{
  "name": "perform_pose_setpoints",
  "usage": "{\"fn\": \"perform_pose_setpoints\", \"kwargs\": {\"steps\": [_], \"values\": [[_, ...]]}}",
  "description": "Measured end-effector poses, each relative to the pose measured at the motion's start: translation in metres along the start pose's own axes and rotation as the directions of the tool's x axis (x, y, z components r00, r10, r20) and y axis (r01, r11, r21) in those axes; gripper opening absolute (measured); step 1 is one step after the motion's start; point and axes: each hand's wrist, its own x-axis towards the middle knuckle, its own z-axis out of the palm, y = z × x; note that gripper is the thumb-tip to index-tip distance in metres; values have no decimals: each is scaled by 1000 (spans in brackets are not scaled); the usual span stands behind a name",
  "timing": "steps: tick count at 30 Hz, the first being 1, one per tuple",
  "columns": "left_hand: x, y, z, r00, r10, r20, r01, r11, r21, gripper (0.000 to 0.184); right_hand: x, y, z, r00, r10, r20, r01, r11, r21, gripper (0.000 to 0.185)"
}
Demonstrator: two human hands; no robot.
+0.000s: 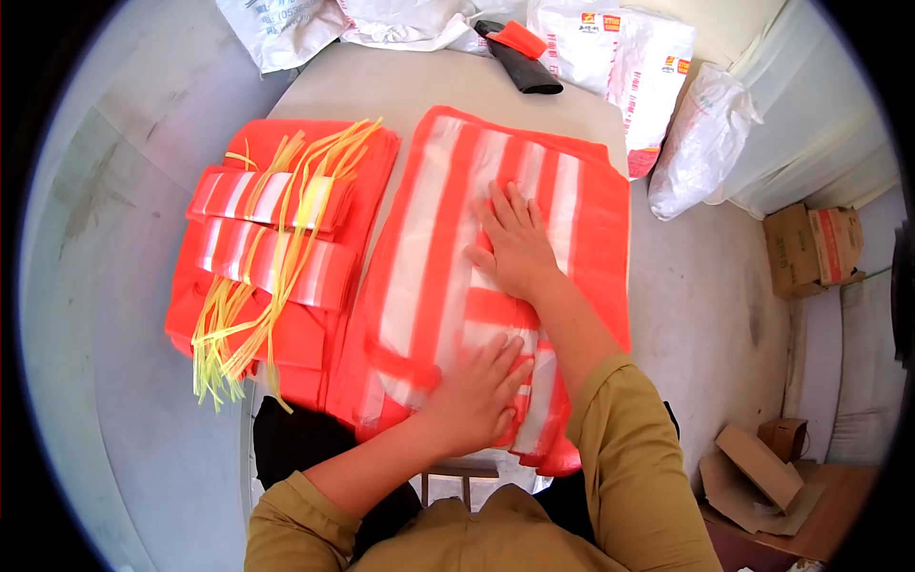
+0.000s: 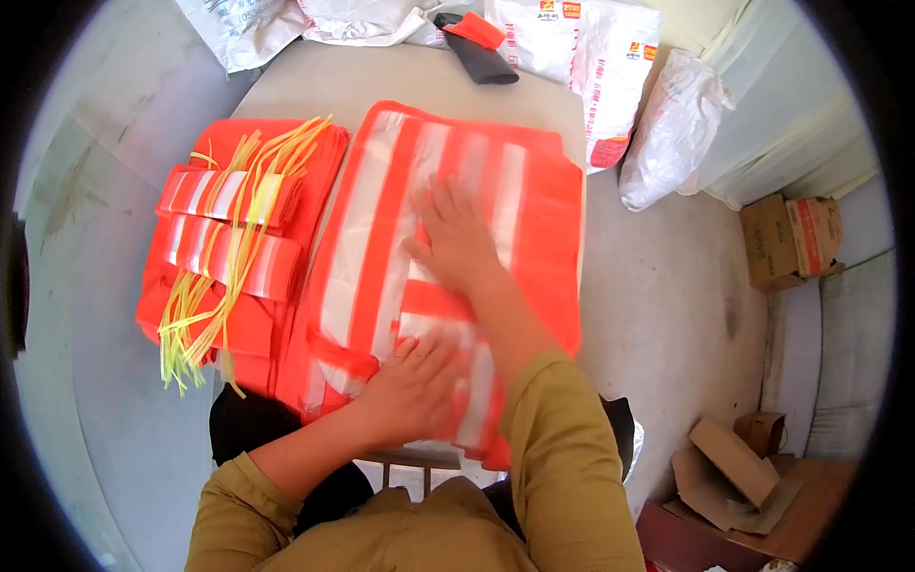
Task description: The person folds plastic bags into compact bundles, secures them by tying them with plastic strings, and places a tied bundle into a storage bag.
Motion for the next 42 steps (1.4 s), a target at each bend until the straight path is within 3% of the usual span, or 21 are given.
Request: {"fn": "perform_pose_setpoints", "kwargs": {"steps": [5, 8, 11, 14, 17, 20, 24, 26, 30, 33, 37, 41, 42], "values": [[-6, -1, -6, 999, 29, 31, -29, 1000, -4, 74, -32, -30, -58, 967, 240, 88, -249, 963, 106, 78], [-9, 2, -16, 995, 22, 94, -23, 1000, 15, 83, -89, -27, -36, 907, 419, 31, -382, 791, 479, 83], [-16, 4, -16, 992, 29, 126, -33, 999, 35, 90, -118, -28, -33, 938, 346, -4, -314, 858, 407, 89], [-22, 2, -7, 995, 49, 87, -53, 998, 37, 91, -111, -31, -27, 890, 455, 23, -265, 477, 838, 97], [-27, 0, -5, 997, 61, 44, -62, 997, 36, 91, -98, -38, -53, 764, 593, 254, -503, 300, 811, 100], [-29, -2, -4, 997, 78, 11, -78, 997, 6, 91, -91, -38, -58, 694, 595, 406, -628, 224, 746, 104], [-31, -1, -10, 995, 93, 22, -93, 996, -9, 91, -96, -43, -32, 815, 550, 183, -441, 384, 811, 114], [-31, 1, -11, 994, 96, 56, -96, 995, -8, 90, -97, -52, -32, 832, 543, 110, -359, 377, 854, 118], [-32, -5, -5, 983, 171, 70, -166, 984, -68, 87, -92, -61, -40, 771, 607, 193, -424, 262, 867, 118], [-36, -8, 4, 973, 219, -76, -229, 962, -149, 89, -91, -68, -53, 738, 629, 244, -497, 262, 827, 118], [-39, -15, -15, 962, 248, -114, -269, 929, -254, 78, -92, -65, -43, 776, 607, 173, -445, 332, 832, 119], [-41, -31, -54, 979, 84, -184, -110, 985, -135, 60, -89, -79, -63, 754, 617, 226, -495, 308, 812, 115], [-45, -41, -52, 903, 31, -428, -59, 997, -52, 50, -90, -75, -57, 744, 626, 235, -505, 296, 811, 112]]}}
